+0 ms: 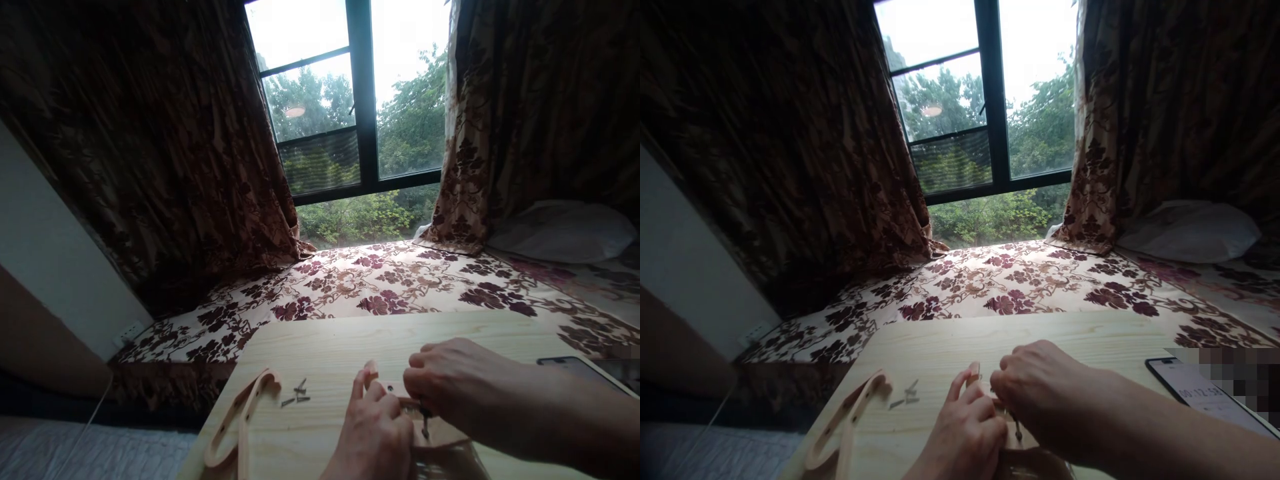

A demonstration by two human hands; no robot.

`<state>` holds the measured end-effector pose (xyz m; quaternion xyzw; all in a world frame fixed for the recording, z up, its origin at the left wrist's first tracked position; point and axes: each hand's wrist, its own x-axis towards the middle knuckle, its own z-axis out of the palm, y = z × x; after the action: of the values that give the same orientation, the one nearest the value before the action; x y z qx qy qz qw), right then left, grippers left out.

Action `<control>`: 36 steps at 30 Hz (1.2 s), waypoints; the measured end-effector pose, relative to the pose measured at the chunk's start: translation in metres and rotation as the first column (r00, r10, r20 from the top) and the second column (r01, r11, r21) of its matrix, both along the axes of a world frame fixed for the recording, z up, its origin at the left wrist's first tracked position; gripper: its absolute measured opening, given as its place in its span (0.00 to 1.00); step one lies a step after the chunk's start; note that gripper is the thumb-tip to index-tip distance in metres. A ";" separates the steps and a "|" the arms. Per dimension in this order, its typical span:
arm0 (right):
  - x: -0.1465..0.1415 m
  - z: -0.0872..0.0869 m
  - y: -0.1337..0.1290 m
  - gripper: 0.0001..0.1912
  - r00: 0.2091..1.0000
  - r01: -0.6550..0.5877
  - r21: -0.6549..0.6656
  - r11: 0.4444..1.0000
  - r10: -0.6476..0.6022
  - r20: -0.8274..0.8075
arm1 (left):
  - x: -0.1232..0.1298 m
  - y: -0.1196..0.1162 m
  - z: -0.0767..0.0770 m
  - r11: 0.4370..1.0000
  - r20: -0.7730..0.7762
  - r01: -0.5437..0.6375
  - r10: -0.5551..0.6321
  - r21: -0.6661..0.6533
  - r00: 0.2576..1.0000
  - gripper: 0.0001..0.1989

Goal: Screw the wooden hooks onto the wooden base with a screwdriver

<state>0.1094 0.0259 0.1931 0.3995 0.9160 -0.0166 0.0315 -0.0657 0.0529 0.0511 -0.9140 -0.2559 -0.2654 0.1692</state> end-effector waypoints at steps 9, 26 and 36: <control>-0.002 0.001 -0.013 0.08 0.980 0.191 -0.108 0.976 -0.195 -0.031 | 0.003 -0.003 0.005 1.000 0.072 0.010 -0.010 0.001 0.997 0.08; 0.000 0.010 -0.013 0.11 0.976 0.218 -0.210 0.953 -0.216 0.036 | 0.006 -0.002 -0.001 0.997 0.143 0.001 -0.012 0.079 0.990 0.10; 0.012 -0.010 0.002 0.09 0.995 0.100 0.003 0.995 -0.100 -0.002 | 0.007 0.000 0.003 0.989 0.203 0.031 -0.060 0.145 0.977 0.10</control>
<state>0.1218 0.0277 0.1826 0.4451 0.8948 -0.0171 0.0293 -0.0588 0.0532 0.0543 -0.8729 -0.2317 -0.3801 0.1996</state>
